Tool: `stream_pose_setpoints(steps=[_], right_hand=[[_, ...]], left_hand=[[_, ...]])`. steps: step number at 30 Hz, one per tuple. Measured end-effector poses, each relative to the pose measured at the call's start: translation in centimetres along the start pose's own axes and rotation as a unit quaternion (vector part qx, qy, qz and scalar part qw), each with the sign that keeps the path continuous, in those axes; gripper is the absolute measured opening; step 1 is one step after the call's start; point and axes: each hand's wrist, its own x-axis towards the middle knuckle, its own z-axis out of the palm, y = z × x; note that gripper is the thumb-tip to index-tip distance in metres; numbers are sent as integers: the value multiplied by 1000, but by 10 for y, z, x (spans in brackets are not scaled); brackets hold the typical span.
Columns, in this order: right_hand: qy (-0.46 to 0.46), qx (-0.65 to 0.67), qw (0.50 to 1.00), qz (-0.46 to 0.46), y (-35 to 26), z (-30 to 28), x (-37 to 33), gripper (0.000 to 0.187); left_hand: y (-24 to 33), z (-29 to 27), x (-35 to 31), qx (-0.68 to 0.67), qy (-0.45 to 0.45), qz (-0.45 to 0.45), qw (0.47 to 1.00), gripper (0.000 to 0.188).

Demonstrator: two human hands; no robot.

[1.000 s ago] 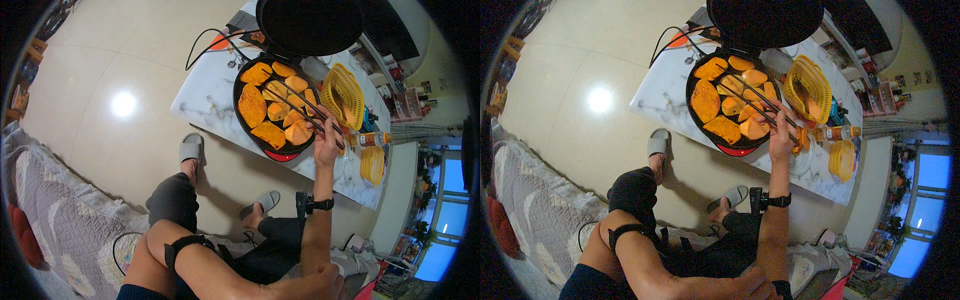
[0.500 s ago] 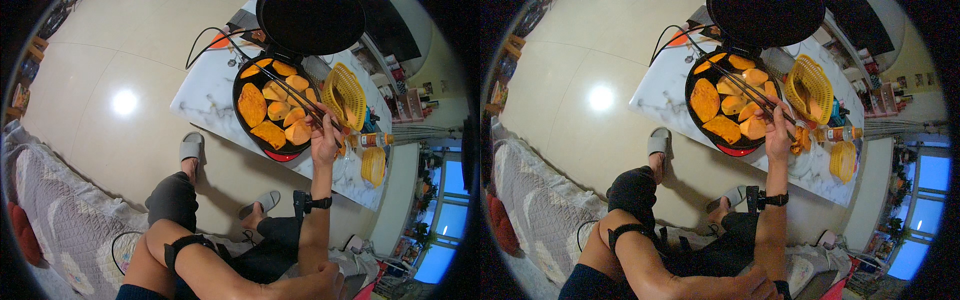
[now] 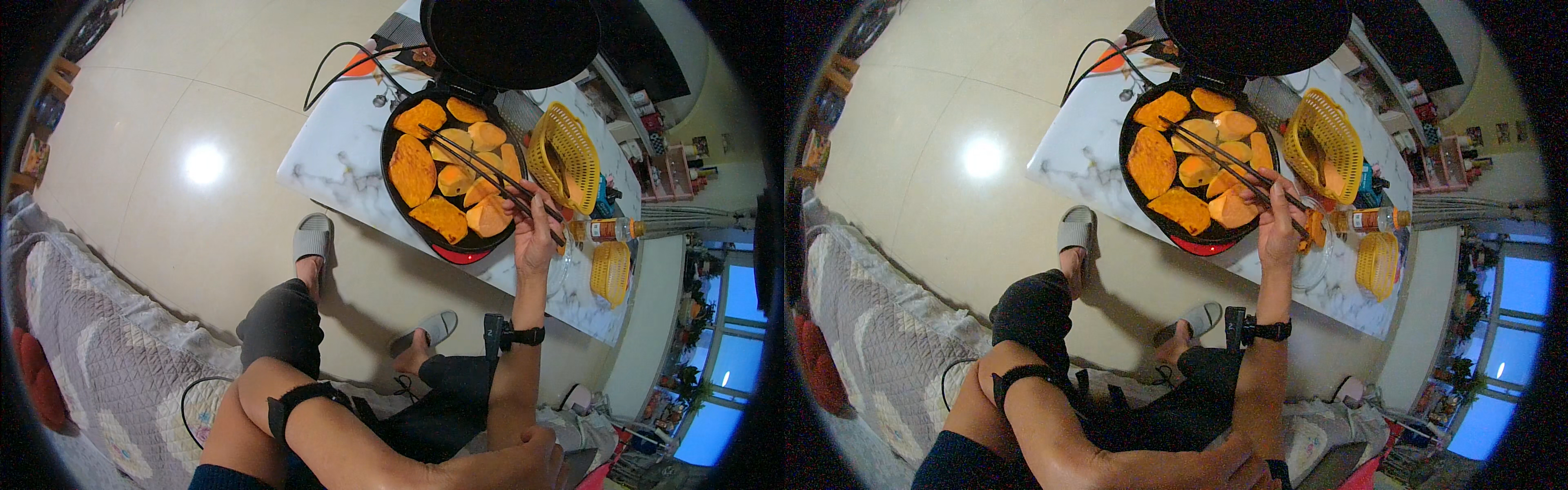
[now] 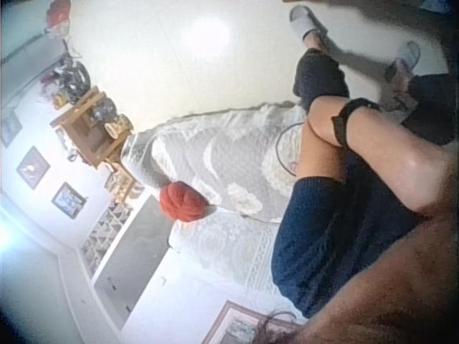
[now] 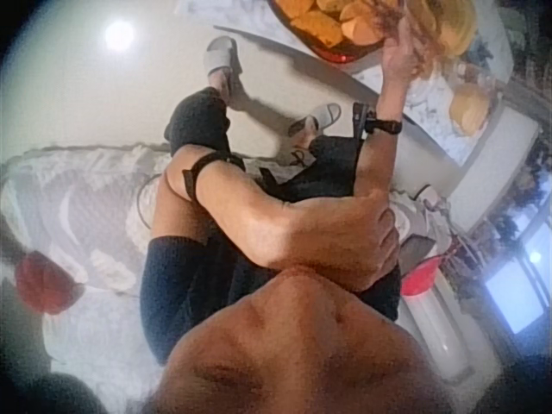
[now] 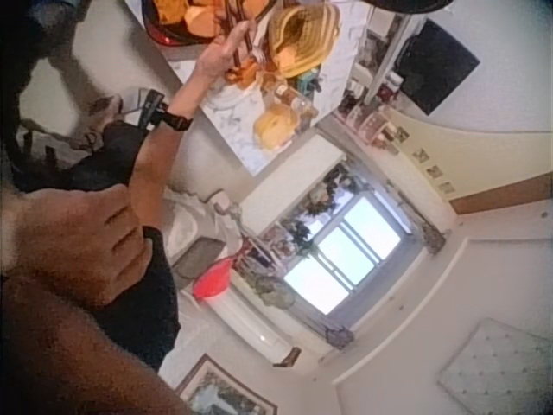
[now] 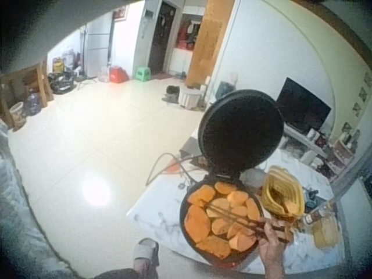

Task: The person cooks sliced sweet potatoes in an electric skillet, using chopsticks to flip and arrange the pieces. They then pour oil from a bottle over the cooking slices.

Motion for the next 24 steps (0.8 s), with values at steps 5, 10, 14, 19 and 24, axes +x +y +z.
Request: stream_pose_setpoints(steps=[5, 10, 14, 19, 24], right_hand=[[21, -3, 1000, -20, -8, -5, 1, 31], [-8, -76, 997, -19, -6, 5, -2, 33], [-6, -116, 992, -41, 9, 27, 0, 34], [63, -40, 995, -72, 10, 32, 4, 34], [134, 142, 980, -30, 2, 14, 4, 32]], left_hand=[[1, 2, 0, 9, 2, -5, 1000, 24], [1, 4, 0, 11, 12, -7, 1000, 25], [1, 3, 1, 22, 7, 0, 1000, 25], [2, 3, 4, 18, -23, 7, 1000, 24], [4, 9, 4, 10, 2, 1, 1000, 23]])
